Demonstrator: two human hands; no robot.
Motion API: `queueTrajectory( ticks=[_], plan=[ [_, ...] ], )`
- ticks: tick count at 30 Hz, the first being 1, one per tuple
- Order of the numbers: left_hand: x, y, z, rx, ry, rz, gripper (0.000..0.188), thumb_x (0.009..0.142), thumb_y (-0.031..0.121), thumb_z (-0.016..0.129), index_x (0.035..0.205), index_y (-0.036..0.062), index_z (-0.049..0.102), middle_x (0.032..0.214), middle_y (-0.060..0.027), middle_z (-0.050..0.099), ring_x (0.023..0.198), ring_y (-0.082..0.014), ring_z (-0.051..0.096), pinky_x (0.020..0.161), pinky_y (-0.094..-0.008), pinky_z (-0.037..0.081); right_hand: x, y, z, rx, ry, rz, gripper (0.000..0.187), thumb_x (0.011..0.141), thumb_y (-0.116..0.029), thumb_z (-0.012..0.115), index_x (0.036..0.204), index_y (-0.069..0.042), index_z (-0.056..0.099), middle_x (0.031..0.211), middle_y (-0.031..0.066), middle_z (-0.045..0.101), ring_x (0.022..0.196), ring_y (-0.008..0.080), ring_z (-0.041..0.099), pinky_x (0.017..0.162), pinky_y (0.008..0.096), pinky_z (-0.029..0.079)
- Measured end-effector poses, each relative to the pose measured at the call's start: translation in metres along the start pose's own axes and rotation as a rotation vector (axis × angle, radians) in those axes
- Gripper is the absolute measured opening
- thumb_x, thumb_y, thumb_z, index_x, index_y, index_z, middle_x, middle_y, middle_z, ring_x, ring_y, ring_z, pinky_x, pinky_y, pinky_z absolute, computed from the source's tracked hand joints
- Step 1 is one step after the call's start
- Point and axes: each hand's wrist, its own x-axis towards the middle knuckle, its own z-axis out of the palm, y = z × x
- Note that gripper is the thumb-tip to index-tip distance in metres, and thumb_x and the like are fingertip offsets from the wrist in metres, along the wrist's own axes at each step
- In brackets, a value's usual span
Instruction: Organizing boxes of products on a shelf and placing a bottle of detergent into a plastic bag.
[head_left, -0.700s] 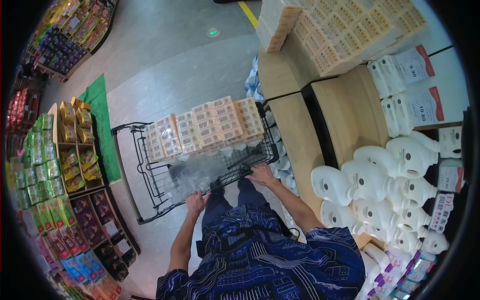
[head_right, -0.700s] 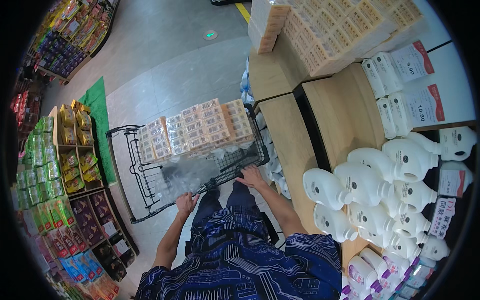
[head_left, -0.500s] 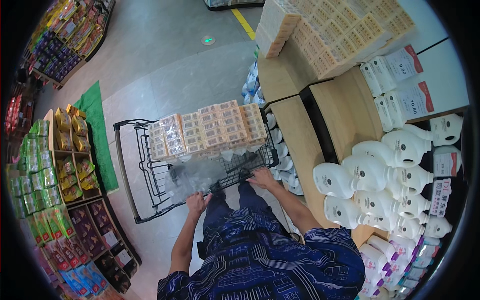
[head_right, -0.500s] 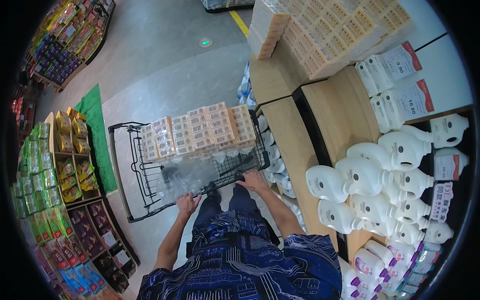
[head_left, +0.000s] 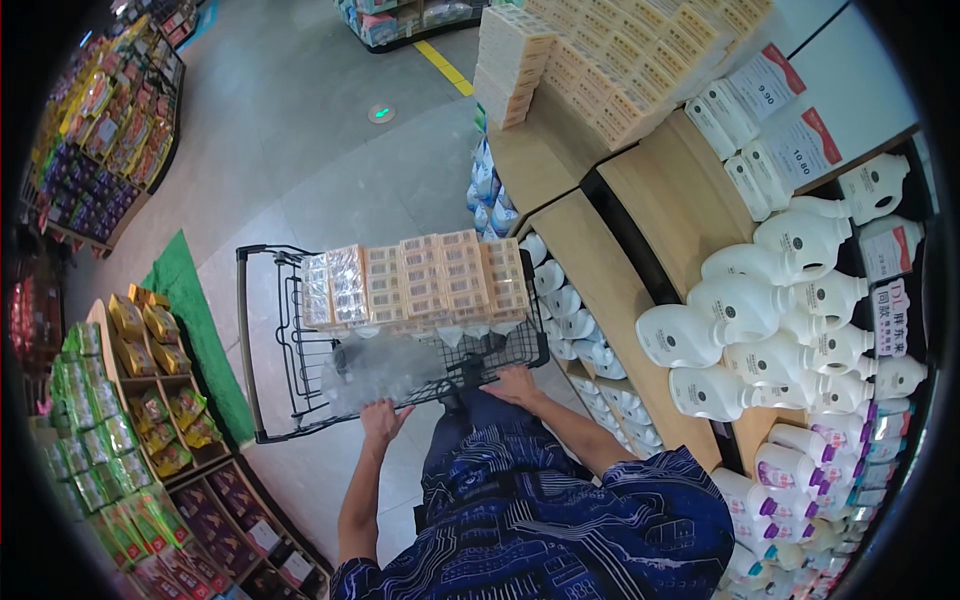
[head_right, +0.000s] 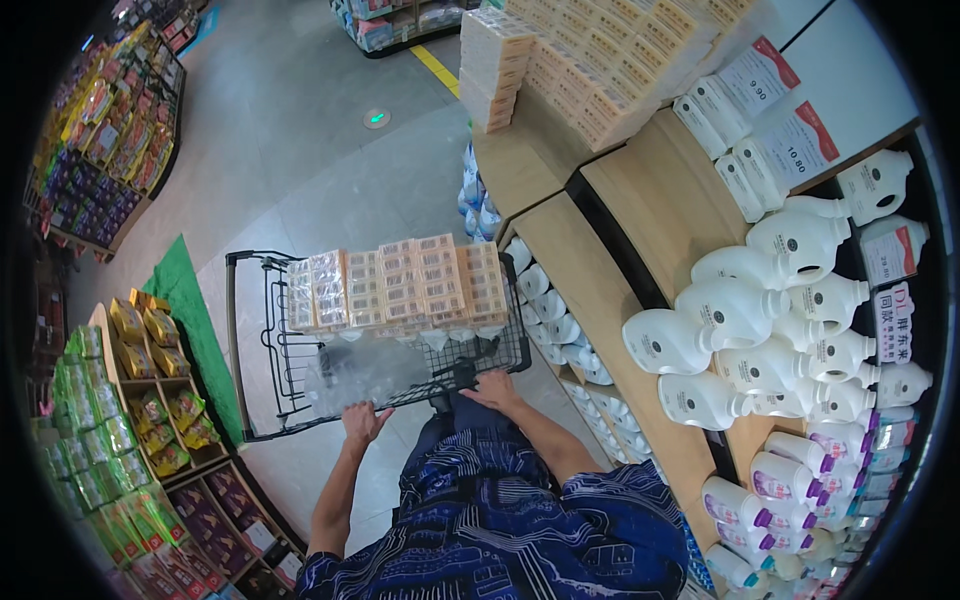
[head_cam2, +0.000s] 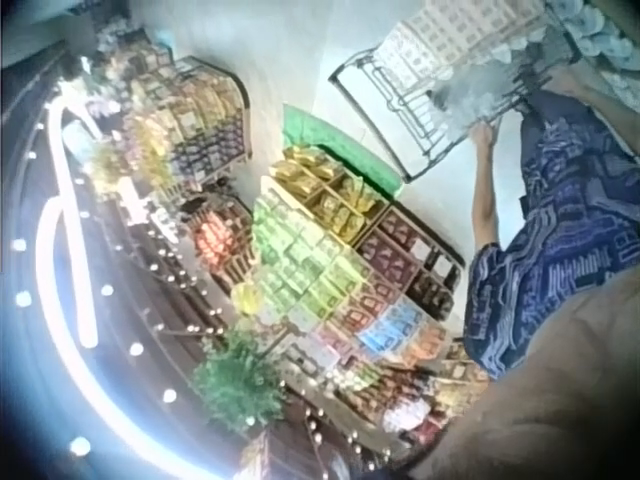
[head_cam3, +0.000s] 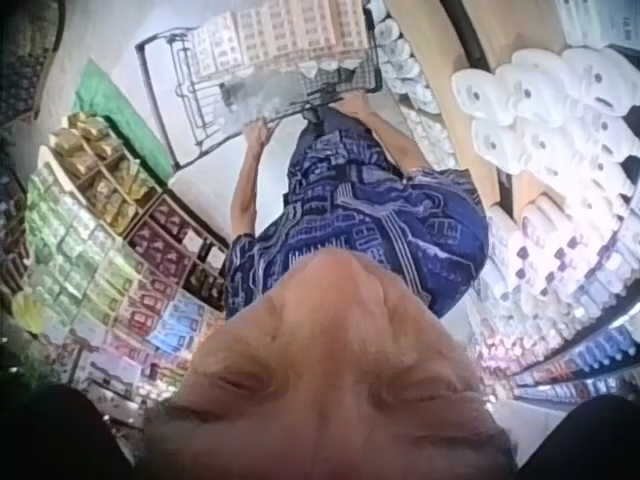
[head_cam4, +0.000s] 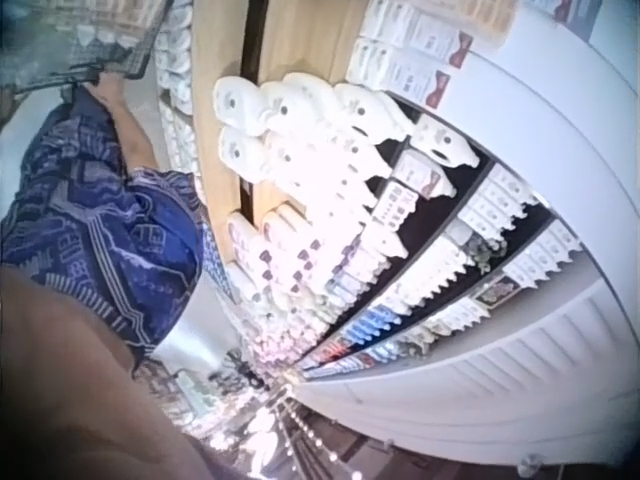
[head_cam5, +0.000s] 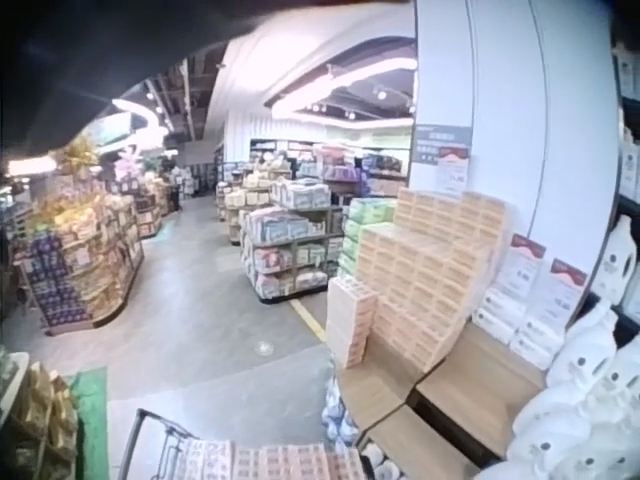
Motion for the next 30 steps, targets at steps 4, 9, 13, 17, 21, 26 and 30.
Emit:
queueTrajectory(
  ticks=[4, 9, 13, 17, 21, 26, 30],
  plan=[
    [0.022, -0.008, -0.019, 0.054, -0.123, 0.064, 0.071, 0.086, 0.072, 0.052, 0.081, 0.0038, 0.071, 0.082, -0.0156, 0.071, 0.081, -0.0334, 0.069, 0.077, -0.0451, 0.048, 0.018, 0.034, -0.005, 0.111, -0.147, -0.030, 0.092, 0.075, -0.083, 0.054, 0.105, 0.002, 0.073, 0.103, 0.0224, 0.071, 0.103, 0.0381, 0.067, 0.091, 0.0481, 0.052],
    [0.040, -0.022, -0.023, 0.057, -0.238, 0.094, 0.071, 0.087, 0.070, 0.053, 0.079, 0.0019, 0.071, 0.082, -0.0180, 0.071, 0.081, -0.0352, 0.070, 0.079, -0.0461, 0.050, 0.020, 0.046, -0.005, -0.011, -0.165, 0.076, 0.096, 0.073, -0.088, 0.050, 0.094, 0.003, 0.074, 0.095, 0.0246, 0.071, 0.098, 0.0392, 0.068, 0.092, 0.0476, 0.050],
    [0.057, -0.034, -0.029, 0.069, -0.267, 0.149, 0.071, 0.087, 0.070, 0.053, 0.077, 0.0021, 0.071, 0.078, -0.0189, 0.071, 0.079, -0.0365, 0.070, 0.079, -0.0464, 0.050, 0.019, 0.038, 0.008, 0.043, -0.031, 0.101, 0.100, 0.073, -0.089, 0.047, 0.096, 0.005, 0.073, 0.098, 0.0246, 0.071, 0.100, 0.0390, 0.067, 0.096, 0.0483, 0.046],
    [0.079, -0.058, -0.037, 0.088, -0.309, 0.242, 0.071, 0.087, 0.070, 0.053, 0.076, 0.0033, 0.072, 0.076, -0.0185, 0.070, 0.078, -0.0364, 0.070, 0.080, -0.0461, 0.050, 0.014, 0.017, 0.025, 0.025, 0.121, 0.129, 0.100, 0.074, -0.088, 0.048, 0.101, 0.004, 0.072, 0.097, 0.0240, 0.071, 0.100, 0.0380, 0.067, 0.097, 0.0478, 0.046],
    [0.098, -0.090, -0.037, 0.111, -0.320, 0.322, 0.070, 0.087, 0.071, 0.052, 0.075, 0.0050, 0.072, 0.079, -0.0163, 0.071, 0.077, -0.0357, 0.069, 0.081, -0.0455, 0.049, 0.015, -0.014, 0.026, 0.131, -0.069, 0.252, 0.098, 0.074, -0.085, 0.051, 0.107, 0.004, 0.070, 0.106, 0.0273, 0.069, 0.107, 0.0378, 0.065, 0.103, 0.0484, 0.041],
    [0.122, -0.114, -0.043, 0.118, -0.354, 0.394, 0.071, 0.086, 0.073, 0.052, 0.084, 0.0054, 0.072, 0.088, -0.0143, 0.071, 0.083, -0.0324, 0.070, 0.080, -0.0467, 0.050, 0.011, -0.045, 0.047, 0.086, 0.092, 0.294, 0.095, 0.074, -0.087, 0.050, 0.095, 0.003, 0.073, 0.099, 0.0261, 0.070, 0.101, 0.0371, 0.067, 0.101, 0.0489, 0.043],
    [0.139, -0.113, -0.041, 0.066, -0.217, 0.468, 0.066, 0.084, 0.071, 0.057, 0.078, 0.0064, 0.071, 0.080, -0.0125, 0.071, 0.074, -0.0319, 0.070, 0.067, -0.0443, 0.054, 0.017, -0.042, 0.044, 0.047, 0.114, 0.337, 0.088, 0.072, -0.085, 0.054, 0.090, -0.001, 0.074, 0.087, 0.0215, 0.071, 0.091, 0.0359, 0.069, 0.093, 0.0476, 0.047]
  ],
)
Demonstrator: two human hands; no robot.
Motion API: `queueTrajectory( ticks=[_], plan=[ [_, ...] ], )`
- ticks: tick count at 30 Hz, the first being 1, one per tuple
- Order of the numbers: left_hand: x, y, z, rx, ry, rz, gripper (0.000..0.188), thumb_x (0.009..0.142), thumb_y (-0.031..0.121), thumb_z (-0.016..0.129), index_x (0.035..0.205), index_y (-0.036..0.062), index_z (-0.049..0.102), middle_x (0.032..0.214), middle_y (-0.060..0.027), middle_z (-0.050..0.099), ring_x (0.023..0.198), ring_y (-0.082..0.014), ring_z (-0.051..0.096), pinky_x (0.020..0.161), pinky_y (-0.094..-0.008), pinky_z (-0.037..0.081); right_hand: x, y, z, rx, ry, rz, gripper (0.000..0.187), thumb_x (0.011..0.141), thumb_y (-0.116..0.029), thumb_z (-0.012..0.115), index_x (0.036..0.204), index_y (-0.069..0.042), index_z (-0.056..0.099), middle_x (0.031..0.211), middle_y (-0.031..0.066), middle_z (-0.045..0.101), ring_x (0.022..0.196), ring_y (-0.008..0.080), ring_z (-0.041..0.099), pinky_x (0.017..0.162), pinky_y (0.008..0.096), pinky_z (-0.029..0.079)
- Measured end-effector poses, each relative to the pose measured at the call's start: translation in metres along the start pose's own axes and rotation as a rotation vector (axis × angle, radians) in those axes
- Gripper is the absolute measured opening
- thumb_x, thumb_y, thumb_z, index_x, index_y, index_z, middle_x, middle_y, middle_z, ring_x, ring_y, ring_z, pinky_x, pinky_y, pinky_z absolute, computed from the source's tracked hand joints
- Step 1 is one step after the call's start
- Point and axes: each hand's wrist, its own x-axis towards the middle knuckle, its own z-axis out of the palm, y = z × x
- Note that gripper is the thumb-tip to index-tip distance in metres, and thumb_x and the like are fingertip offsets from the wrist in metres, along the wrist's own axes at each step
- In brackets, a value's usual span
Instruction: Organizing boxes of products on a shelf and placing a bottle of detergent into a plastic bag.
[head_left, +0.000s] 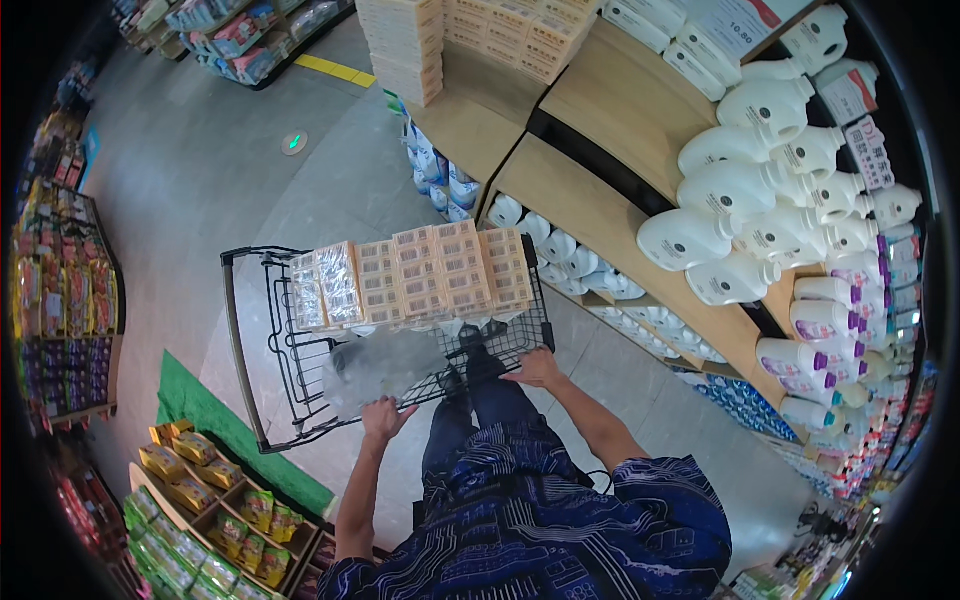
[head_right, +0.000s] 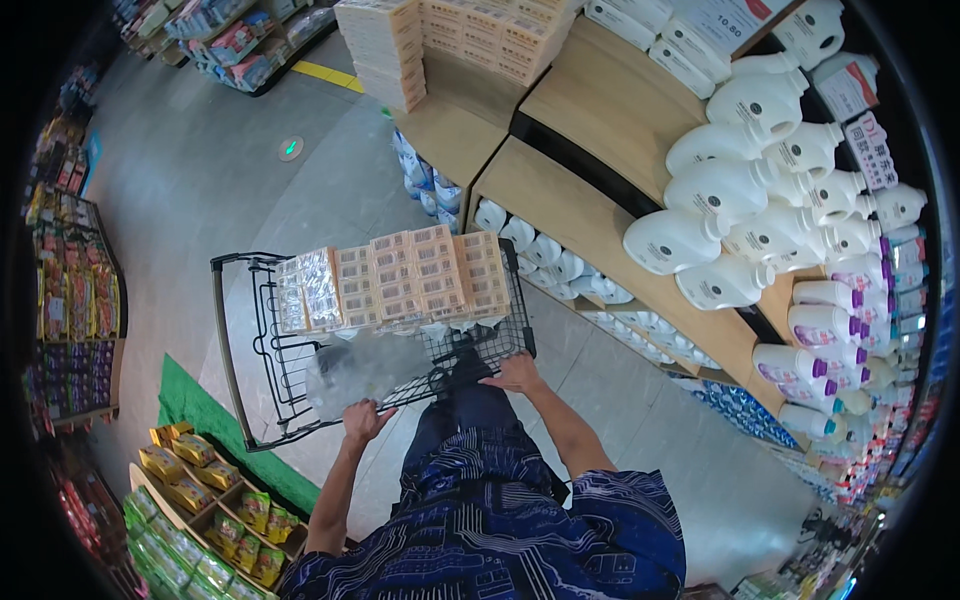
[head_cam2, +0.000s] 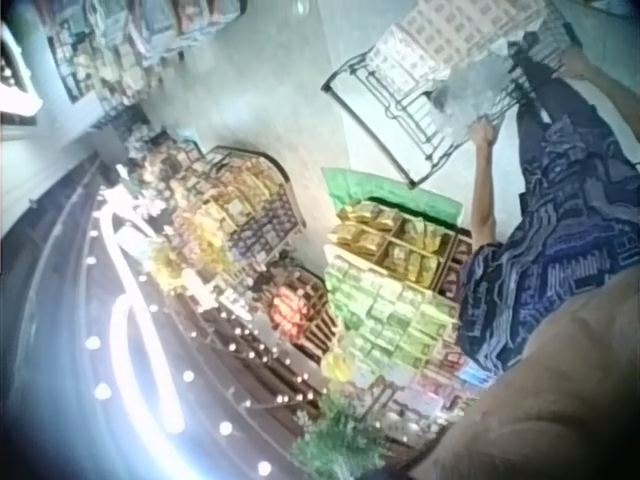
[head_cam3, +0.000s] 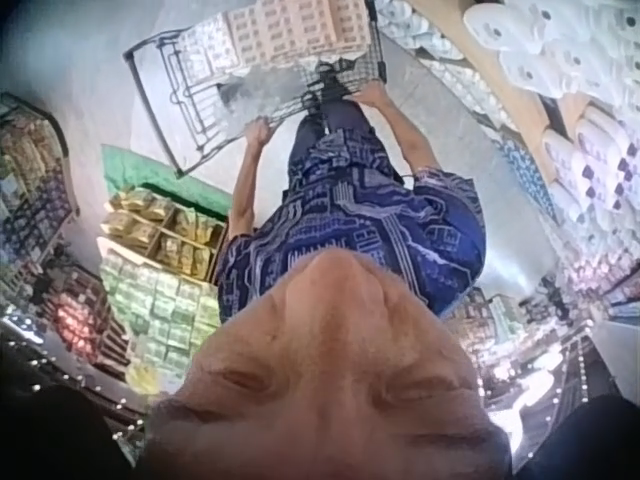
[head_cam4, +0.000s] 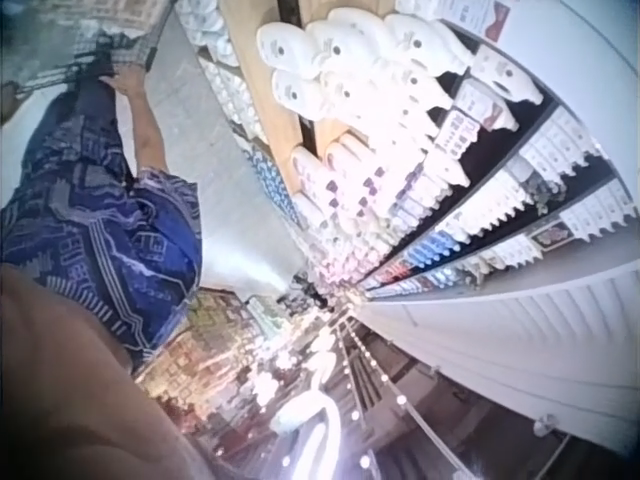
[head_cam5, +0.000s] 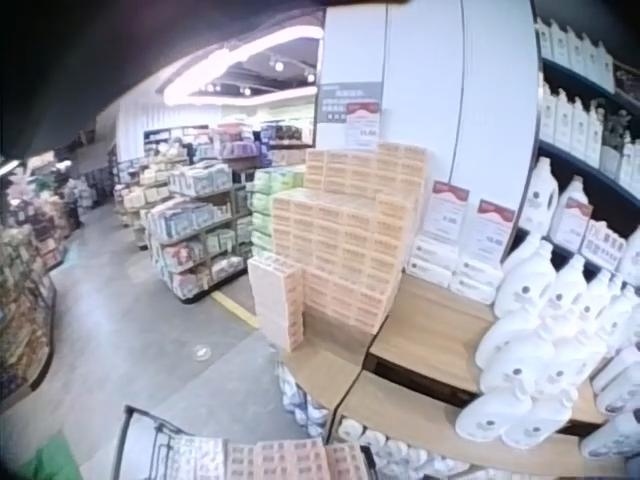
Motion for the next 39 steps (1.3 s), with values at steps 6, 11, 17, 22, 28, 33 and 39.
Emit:
queueTrajectory(
  ticks=[6, 11, 17, 22, 28, 33, 39],
  plan=[
    [0.035, -0.024, -0.023, 0.034, -0.061, 0.036, 0.068, 0.082, 0.073, 0.058, 0.079, 0.0063, 0.071, 0.081, -0.0130, 0.070, 0.077, -0.0320, 0.070, 0.070, -0.0435, 0.054, 0.013, -0.013, 0.000, 0.061, 0.020, 0.056, 0.087, 0.072, -0.085, 0.055, 0.089, -0.001, 0.073, 0.083, 0.0213, 0.071, 0.090, 0.0363, 0.069, 0.092, 0.0474, 0.047],
    [0.068, -0.049, -0.047, 0.108, -0.162, 0.059, 0.069, 0.082, 0.073, 0.058, 0.082, 0.0063, 0.072, 0.086, -0.0142, 0.070, 0.081, -0.0331, 0.070, 0.073, -0.0450, 0.054, 0.027, -0.027, 0.005, 0.139, 0.004, 0.100, 0.086, 0.074, -0.085, 0.052, 0.084, -0.002, 0.071, 0.080, 0.0211, 0.070, 0.082, 0.0381, 0.069, 0.082, 0.0479, 0.051],
    [0.118, -0.067, -0.084, 0.172, -0.234, 0.141, 0.071, 0.080, 0.075, 0.057, 0.084, 0.0056, 0.072, 0.089, -0.0146, 0.071, 0.085, -0.0339, 0.070, 0.079, -0.0453, 0.054, 0.042, -0.024, 0.036, 0.286, 0.007, 0.135, 0.068, 0.081, -0.069, 0.055, 0.086, -0.004, 0.071, 0.082, 0.0207, 0.070, 0.081, 0.0404, 0.069, 0.076, 0.0508, 0.053],
    [0.159, -0.088, -0.104, 0.210, -0.307, 0.187, 0.079, 0.080, 0.080, 0.053, 0.091, 0.0035, 0.072, 0.095, -0.0158, 0.071, 0.088, -0.0356, 0.071, 0.082, -0.0451, 0.055, 0.061, -0.037, 0.030, 0.340, -0.037, 0.190, 0.051, 0.081, -0.055, 0.059, 0.090, -0.006, 0.071, 0.086, 0.0209, 0.071, 0.085, 0.0414, 0.069, 0.077, 0.0518, 0.054],
    [0.200, -0.107, -0.124, 0.236, -0.247, 0.296, 0.078, 0.078, 0.080, 0.055, 0.090, 0.0048, 0.071, 0.090, -0.0150, 0.071, 0.084, -0.0332, 0.071, 0.076, -0.0438, 0.055, 0.085, -0.054, 0.017, 0.380, -0.180, 0.249, 0.052, 0.081, -0.054, 0.059, 0.095, -0.005, 0.070, 0.093, 0.0231, 0.070, 0.091, 0.0418, 0.068, 0.081, 0.0521, 0.054],
    [0.235, -0.123, -0.136, 0.205, -0.167, 0.384, 0.081, 0.076, 0.083, 0.055, 0.087, 0.0041, 0.070, 0.085, -0.0156, 0.071, 0.079, -0.0325, 0.071, 0.073, -0.0445, 0.055, 0.090, -0.083, 0.000, 0.423, -0.148, 0.404, 0.057, 0.084, -0.057, 0.057, 0.096, -0.003, 0.070, 0.096, 0.0224, 0.070, 0.096, 0.0410, 0.067, 0.086, 0.0506, 0.052],
    [0.270, -0.144, -0.154, 0.163, -0.152, 0.488, 0.079, 0.079, 0.080, 0.055, 0.087, 0.0034, 0.070, 0.085, -0.0157, 0.071, 0.079, -0.0326, 0.071, 0.072, -0.0445, 0.055, 0.097, -0.153, -0.014, 0.277, 0.223, 0.623, 0.059, 0.080, -0.056, 0.067, 0.100, -0.001, 0.069, 0.104, 0.0201, 0.069, 0.108, 0.0362, 0.062, 0.098, 0.0451, 0.047]
  ],
)
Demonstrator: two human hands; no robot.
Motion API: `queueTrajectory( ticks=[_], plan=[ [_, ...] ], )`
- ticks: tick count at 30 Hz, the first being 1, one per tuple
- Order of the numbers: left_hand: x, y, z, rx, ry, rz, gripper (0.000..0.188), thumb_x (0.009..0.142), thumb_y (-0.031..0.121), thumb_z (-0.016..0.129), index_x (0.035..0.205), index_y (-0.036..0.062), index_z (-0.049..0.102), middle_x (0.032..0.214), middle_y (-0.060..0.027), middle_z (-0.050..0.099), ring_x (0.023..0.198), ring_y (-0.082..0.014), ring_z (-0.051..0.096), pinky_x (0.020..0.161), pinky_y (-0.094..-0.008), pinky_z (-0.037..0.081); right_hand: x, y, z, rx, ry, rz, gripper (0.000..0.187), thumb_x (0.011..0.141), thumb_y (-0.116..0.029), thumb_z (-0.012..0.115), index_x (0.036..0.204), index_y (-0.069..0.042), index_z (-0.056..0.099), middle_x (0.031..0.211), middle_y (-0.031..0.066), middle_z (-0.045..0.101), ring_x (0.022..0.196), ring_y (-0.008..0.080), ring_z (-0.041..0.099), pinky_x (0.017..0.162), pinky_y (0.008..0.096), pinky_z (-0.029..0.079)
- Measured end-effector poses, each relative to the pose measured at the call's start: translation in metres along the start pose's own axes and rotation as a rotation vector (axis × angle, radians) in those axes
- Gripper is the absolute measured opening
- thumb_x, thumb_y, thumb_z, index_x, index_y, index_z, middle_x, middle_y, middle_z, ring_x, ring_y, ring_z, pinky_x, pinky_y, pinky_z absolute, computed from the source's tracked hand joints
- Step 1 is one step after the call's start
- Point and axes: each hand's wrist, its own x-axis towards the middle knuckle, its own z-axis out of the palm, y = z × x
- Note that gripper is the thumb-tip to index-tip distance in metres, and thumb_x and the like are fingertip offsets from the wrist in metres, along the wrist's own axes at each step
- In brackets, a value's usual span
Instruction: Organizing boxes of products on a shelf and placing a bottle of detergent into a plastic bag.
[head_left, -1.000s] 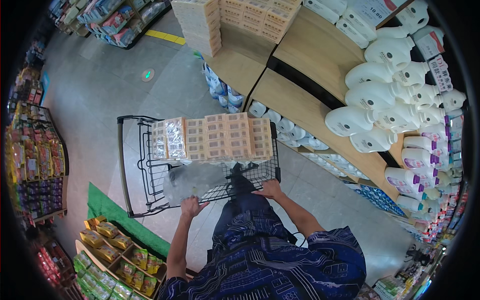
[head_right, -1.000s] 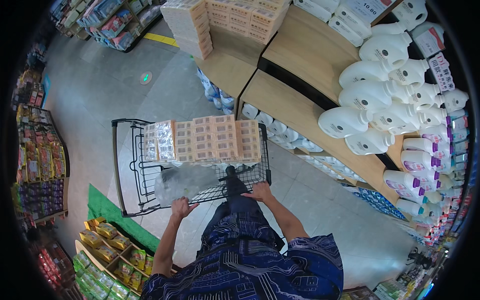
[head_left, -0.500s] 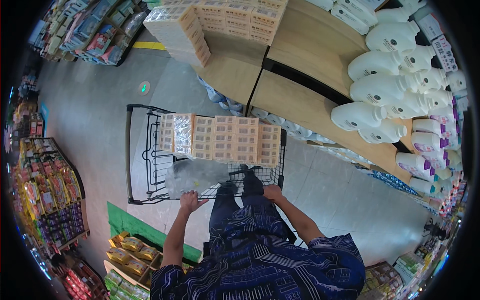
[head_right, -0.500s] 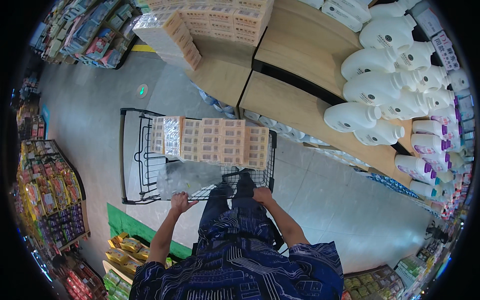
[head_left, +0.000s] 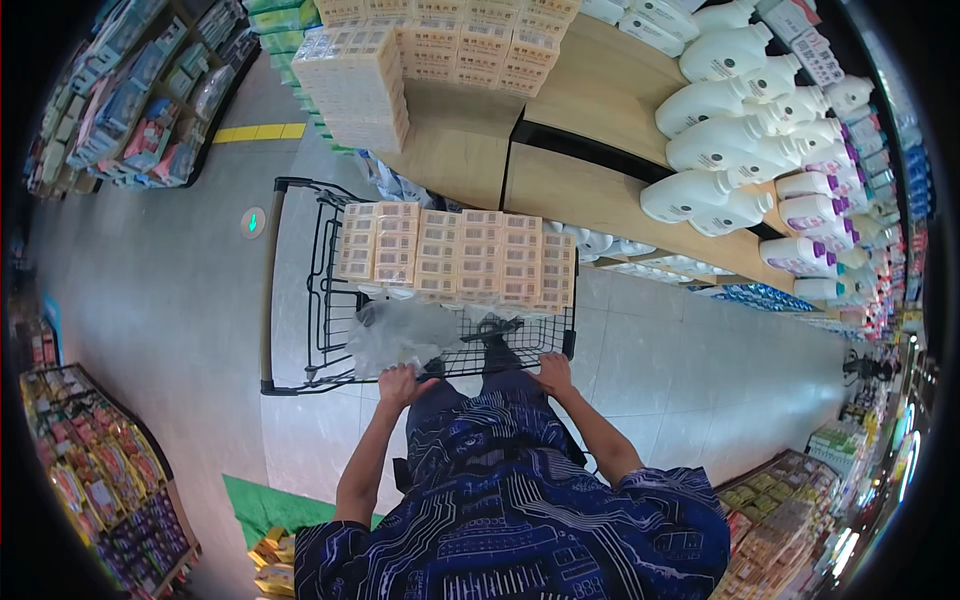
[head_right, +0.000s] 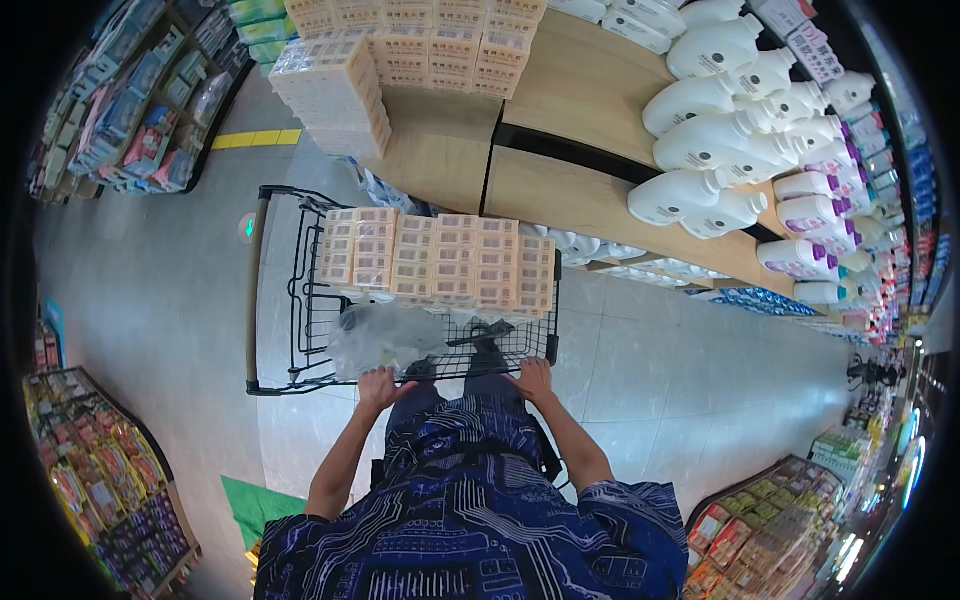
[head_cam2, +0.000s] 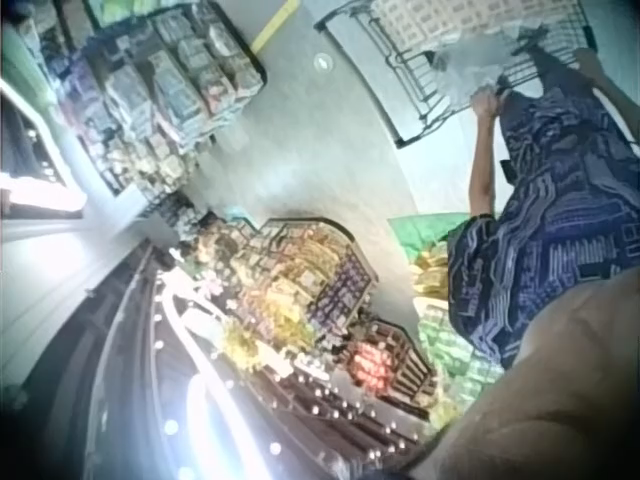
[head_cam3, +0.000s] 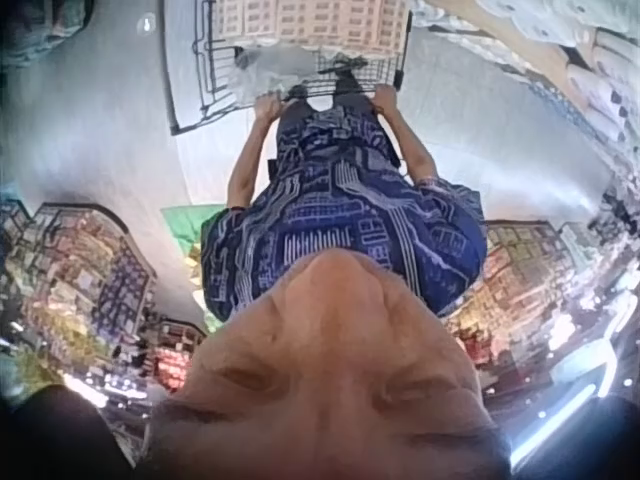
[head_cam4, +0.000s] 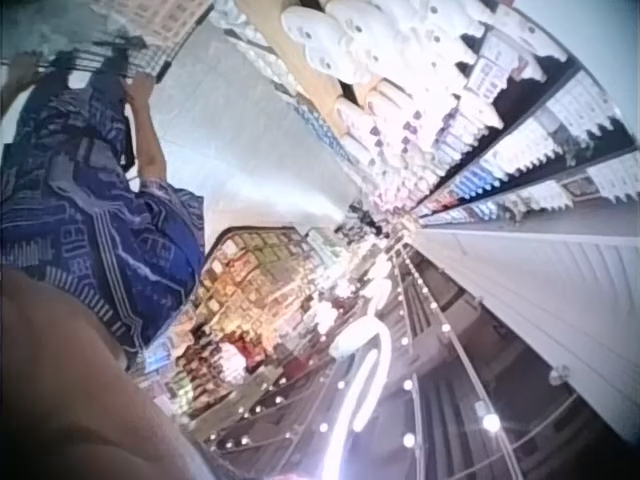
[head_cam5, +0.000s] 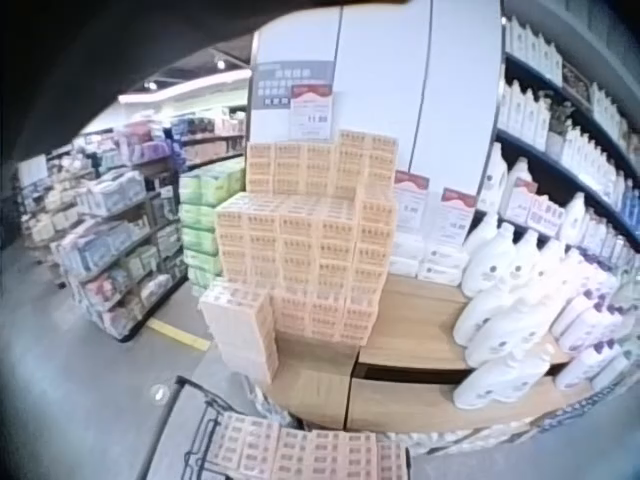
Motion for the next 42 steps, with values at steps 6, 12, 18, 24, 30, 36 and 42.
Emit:
queueTrajectory(
  ticks=[6, 12, 18, 24, 30, 36, 42],
  plan=[
    [0.010, -0.018, -0.006, -0.026, 0.069, 0.087, 0.075, 0.081, 0.077, 0.056, 0.083, 0.0032, 0.071, 0.082, -0.0157, 0.070, 0.075, -0.0329, 0.070, 0.068, -0.0448, 0.054, -0.016, -0.072, -0.010, 0.414, 0.318, 0.171, 0.062, 0.080, -0.038, 0.078, 0.124, 0.003, 0.061, 0.119, 0.0234, 0.064, 0.116, 0.0368, 0.058, 0.102, 0.0444, 0.045],
    [0.020, -0.024, -0.018, -0.072, 0.034, 0.097, 0.074, 0.080, 0.075, 0.059, 0.085, 0.0023, 0.071, 0.085, -0.0169, 0.069, 0.081, -0.0344, 0.069, 0.073, -0.0469, 0.053, 0.017, -0.132, -0.108, 0.685, 0.725, 0.365, 0.065, 0.084, -0.032, 0.076, 0.132, 0.005, 0.053, 0.130, 0.0247, 0.058, 0.125, 0.0405, 0.052, 0.106, 0.0467, 0.040],
    [0.033, -0.025, -0.053, -0.215, 0.195, 0.118, 0.060, 0.077, 0.061, 0.073, 0.087, 0.0017, 0.068, 0.088, -0.0166, 0.068, 0.088, -0.0365, 0.066, 0.077, -0.0482, 0.052, 0.092, -0.123, -0.153, 0.816, 0.920, 0.376, 0.068, 0.086, -0.032, 0.075, 0.134, 0.008, 0.050, 0.138, 0.0311, 0.049, 0.130, 0.0434, 0.047, 0.109, 0.0443, 0.038],
    [0.098, -0.002, -0.187, -0.363, 0.579, -0.085, 0.036, 0.081, 0.034, 0.078, 0.091, 0.0040, 0.061, 0.093, -0.0150, 0.065, 0.083, -0.0347, 0.064, 0.073, -0.0443, 0.051, 0.128, -0.101, -0.113, 0.742, 0.699, 0.307, 0.085, 0.079, -0.040, 0.079, 0.143, 0.003, 0.043, 0.149, 0.0291, 0.038, 0.139, 0.0442, 0.035, 0.114, 0.0506, 0.031],
    [0.181, -0.002, -0.200, -0.291, 0.666, -0.138, 0.062, 0.085, 0.036, 0.073, 0.127, -0.0041, 0.051, 0.123, -0.0252, 0.056, 0.114, -0.0420, 0.055, 0.095, -0.0479, 0.045, 0.121, -0.104, -0.117, 0.764, 0.747, 0.274, 0.084, 0.080, -0.033, 0.079, 0.145, 0.004, 0.042, 0.148, 0.0286, 0.042, 0.140, 0.0439, 0.036, 0.114, 0.0512, 0.030],
    [0.206, 0.004, -0.146, -0.112, 0.596, -0.103, 0.096, 0.084, 0.050, 0.068, 0.147, -0.0112, 0.029, 0.150, -0.0346, 0.031, 0.136, -0.0502, 0.034, 0.112, -0.0538, 0.029, 0.129, -0.109, -0.129, 0.768, 0.698, 0.300, 0.076, 0.082, -0.027, 0.077, 0.142, 0.007, 0.045, 0.142, 0.0303, 0.048, 0.135, 0.0449, 0.043, 0.110, 0.0482, 0.037],
    [0.202, 0.008, -0.157, -0.135, 0.547, -0.174, 0.087, 0.076, 0.038, 0.076, 0.144, -0.0028, 0.040, 0.140, -0.0317, 0.040, 0.123, -0.0485, 0.045, 0.098, -0.0533, 0.041, 0.136, -0.090, -0.123, 0.845, 0.641, 0.317, 0.069, 0.082, -0.019, 0.077, 0.138, 0.009, 0.048, 0.122, 0.0240, 0.065, 0.108, 0.0356, 0.065, 0.094, 0.0431, 0.050]
  ],
)
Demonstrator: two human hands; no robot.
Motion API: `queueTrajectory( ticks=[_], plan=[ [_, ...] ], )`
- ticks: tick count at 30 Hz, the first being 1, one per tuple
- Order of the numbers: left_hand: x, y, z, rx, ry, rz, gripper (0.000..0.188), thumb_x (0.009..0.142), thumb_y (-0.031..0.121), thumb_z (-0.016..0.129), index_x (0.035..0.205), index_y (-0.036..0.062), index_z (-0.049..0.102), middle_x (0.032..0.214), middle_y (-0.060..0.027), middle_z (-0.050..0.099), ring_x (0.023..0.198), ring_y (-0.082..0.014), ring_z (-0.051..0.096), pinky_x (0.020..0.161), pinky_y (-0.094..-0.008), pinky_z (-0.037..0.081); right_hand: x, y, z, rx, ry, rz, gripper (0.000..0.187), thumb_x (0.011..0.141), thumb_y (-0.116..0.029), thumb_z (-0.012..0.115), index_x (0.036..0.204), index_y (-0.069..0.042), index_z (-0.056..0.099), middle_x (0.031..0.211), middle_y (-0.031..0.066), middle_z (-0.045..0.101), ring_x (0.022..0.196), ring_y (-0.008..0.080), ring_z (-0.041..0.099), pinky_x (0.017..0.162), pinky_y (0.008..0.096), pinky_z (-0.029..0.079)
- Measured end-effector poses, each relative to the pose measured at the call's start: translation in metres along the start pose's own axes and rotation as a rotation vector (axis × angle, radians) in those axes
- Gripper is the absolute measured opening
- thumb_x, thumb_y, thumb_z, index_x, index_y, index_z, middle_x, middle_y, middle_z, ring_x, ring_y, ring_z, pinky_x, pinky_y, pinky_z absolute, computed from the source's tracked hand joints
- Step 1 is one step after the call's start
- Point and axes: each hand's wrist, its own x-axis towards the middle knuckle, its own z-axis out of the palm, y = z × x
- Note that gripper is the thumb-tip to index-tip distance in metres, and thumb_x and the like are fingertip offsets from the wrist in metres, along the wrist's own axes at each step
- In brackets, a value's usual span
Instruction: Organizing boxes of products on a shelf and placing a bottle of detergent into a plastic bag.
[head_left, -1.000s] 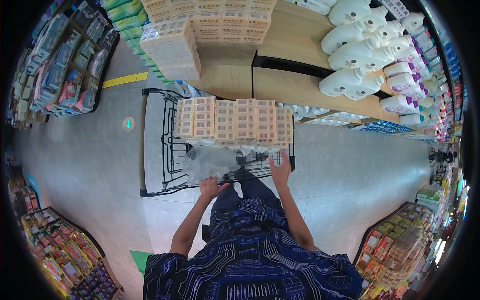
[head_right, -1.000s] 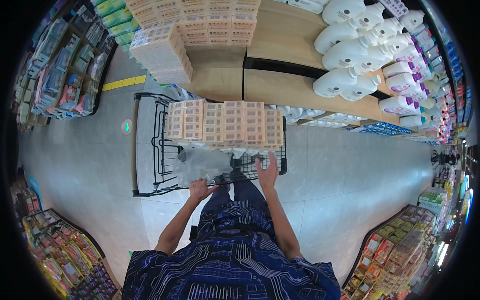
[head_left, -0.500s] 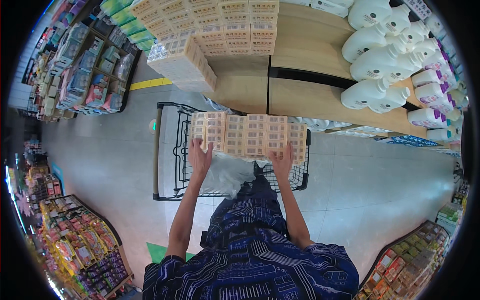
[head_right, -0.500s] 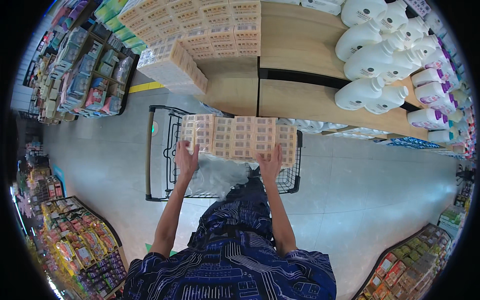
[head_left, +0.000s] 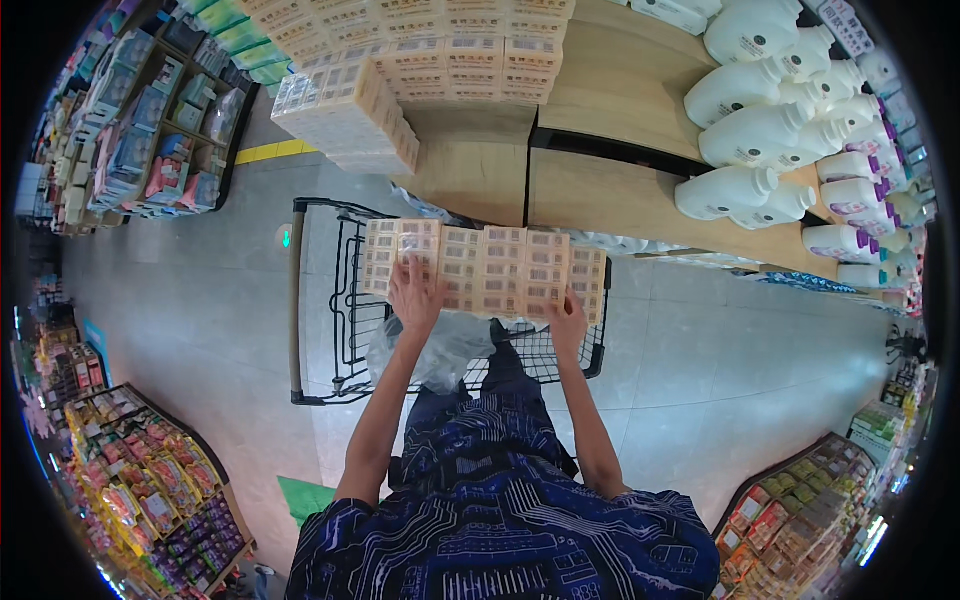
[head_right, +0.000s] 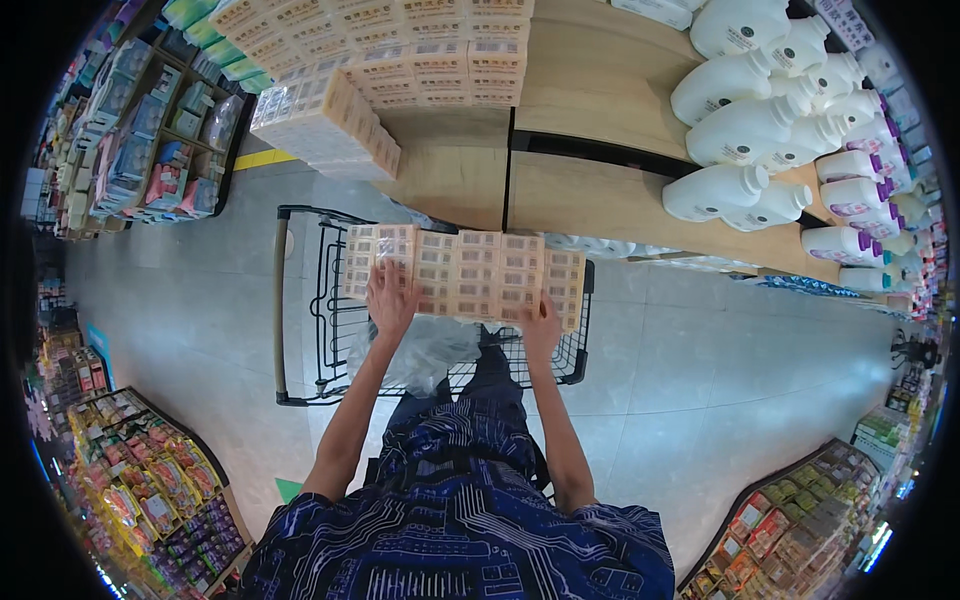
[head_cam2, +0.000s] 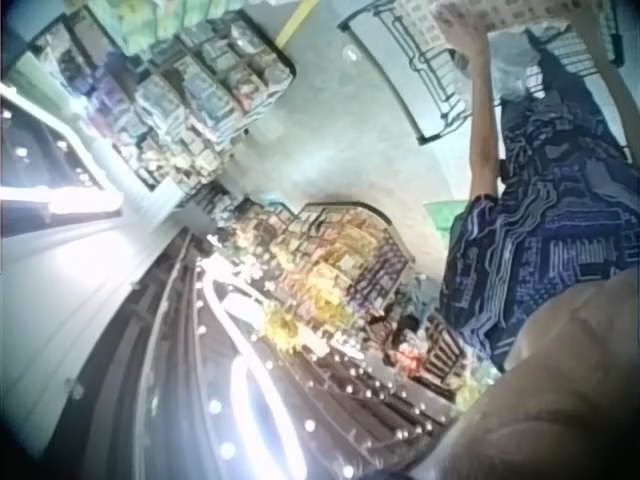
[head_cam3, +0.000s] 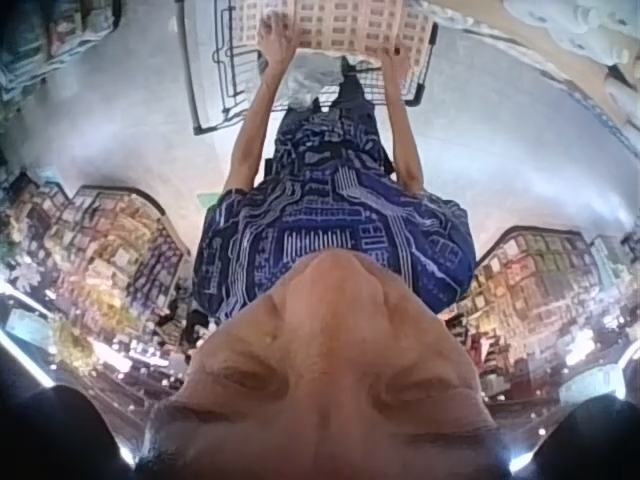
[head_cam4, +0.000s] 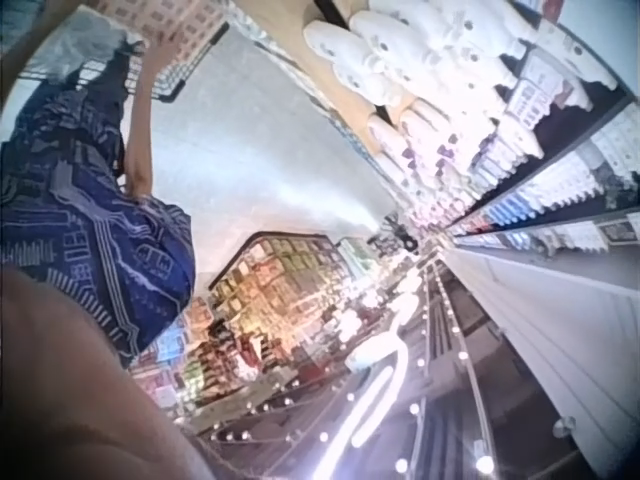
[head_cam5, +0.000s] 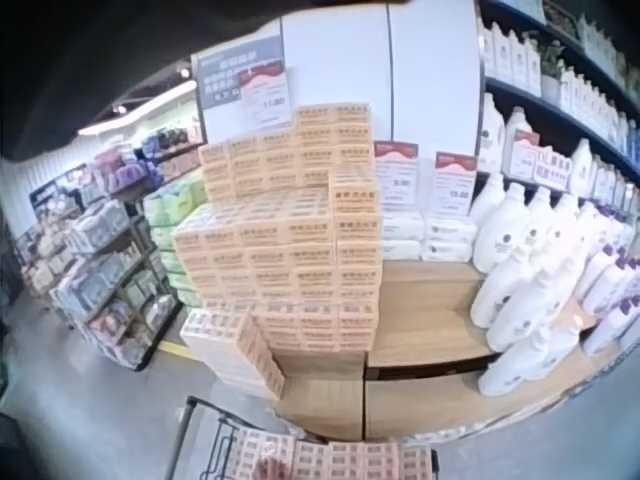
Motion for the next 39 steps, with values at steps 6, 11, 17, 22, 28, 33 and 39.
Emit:
queueTrajectory(
  ticks=[6, 11, 17, 22, 28, 33, 39],
  plan=[
    [0.028, -0.023, 0.000, -0.283, 0.107, -0.302, 0.070, 0.072, 0.036, 0.079, 0.122, -0.0049, 0.052, 0.110, -0.0250, 0.057, 0.100, -0.0431, 0.054, 0.089, -0.0499, 0.044, 0.022, -0.014, 0.001, 0.427, -0.060, 0.359, 0.051, 0.082, -0.016, 0.078, 0.122, 0.008, 0.059, 0.092, 0.0084, 0.072, 0.081, 0.0154, 0.067, 0.068, 0.0314, 0.054],
    [0.043, -0.034, -0.001, -0.425, 0.044, -0.266, 0.062, 0.074, 0.036, 0.079, 0.113, -0.0057, 0.057, 0.102, -0.0246, 0.058, 0.098, -0.0417, 0.056, 0.087, -0.0490, 0.045, 0.014, 0.004, 0.010, 0.004, -0.027, 0.137, 0.045, 0.083, -0.023, 0.076, 0.118, 0.003, 0.064, 0.093, 0.0176, 0.072, 0.095, 0.0320, 0.065, 0.087, 0.0424, 0.049],
    [0.048, -0.050, 0.001, -0.431, -0.006, -0.189, 0.058, 0.074, 0.032, 0.080, 0.115, -0.0036, 0.059, 0.101, -0.0253, 0.057, 0.096, -0.0414, 0.056, 0.085, -0.0480, 0.046, 0.003, -0.042, 0.009, -0.210, 0.071, -0.036, 0.055, 0.086, -0.026, 0.073, 0.131, 0.001, 0.058, 0.116, 0.0265, 0.067, 0.108, 0.0375, 0.061, 0.098, 0.0432, 0.045],
    [0.037, -0.046, -0.013, -0.480, -0.005, -0.132, 0.048, 0.078, 0.025, 0.076, 0.119, 0.0028, 0.063, 0.107, -0.0270, 0.059, 0.096, -0.0417, 0.057, 0.084, -0.0491, 0.047, 0.000, -0.048, 0.006, -0.105, 0.166, -0.070, 0.062, 0.086, -0.025, 0.072, 0.139, 0.002, 0.052, 0.117, 0.0260, 0.067, 0.105, 0.0393, 0.063, 0.095, 0.0441, 0.047],
    [-0.004, 0.018, -0.019, -0.772, -0.252, 0.196, 0.053, 0.080, 0.015, 0.072, 0.129, 0.0040, 0.057, 0.109, -0.0196, 0.058, 0.097, -0.0389, 0.058, 0.083, -0.0468, 0.048, 0.002, -0.051, -0.009, -0.161, -0.001, 0.052, 0.062, 0.089, -0.023, 0.071, 0.142, 0.001, 0.050, 0.113, 0.0165, 0.066, 0.090, 0.0220, 0.062, 0.080, 0.0333, 0.050],
    [0.025, -0.010, -0.022, -0.498, 0.073, -0.041, 0.055, 0.084, 0.016, 0.068, 0.132, -0.0020, 0.050, 0.110, -0.0196, 0.056, 0.102, -0.0386, 0.057, 0.088, -0.0447, 0.047, -0.001, -0.016, -0.016, 0.154, -0.090, 0.283, 0.063, 0.092, -0.026, 0.071, 0.147, -0.006, 0.048, 0.108, 0.0058, 0.063, 0.087, 0.0117, 0.059, 0.077, 0.0293, 0.050],
    [0.074, -0.078, -0.020, -0.178, 0.120, -0.100, 0.053, 0.082, 0.019, 0.070, 0.127, -0.0017, 0.052, 0.111, -0.0207, 0.055, 0.103, -0.0396, 0.055, 0.085, -0.0461, 0.048, 0.014, -0.035, -0.026, 0.631, -0.067, 0.522, 0.068, 0.094, -0.033, 0.070, 0.148, -0.002, 0.043, 0.115, 0.0077, 0.065, 0.099, 0.0155, 0.064, 0.084, 0.0322, 0.053]
  ],
)
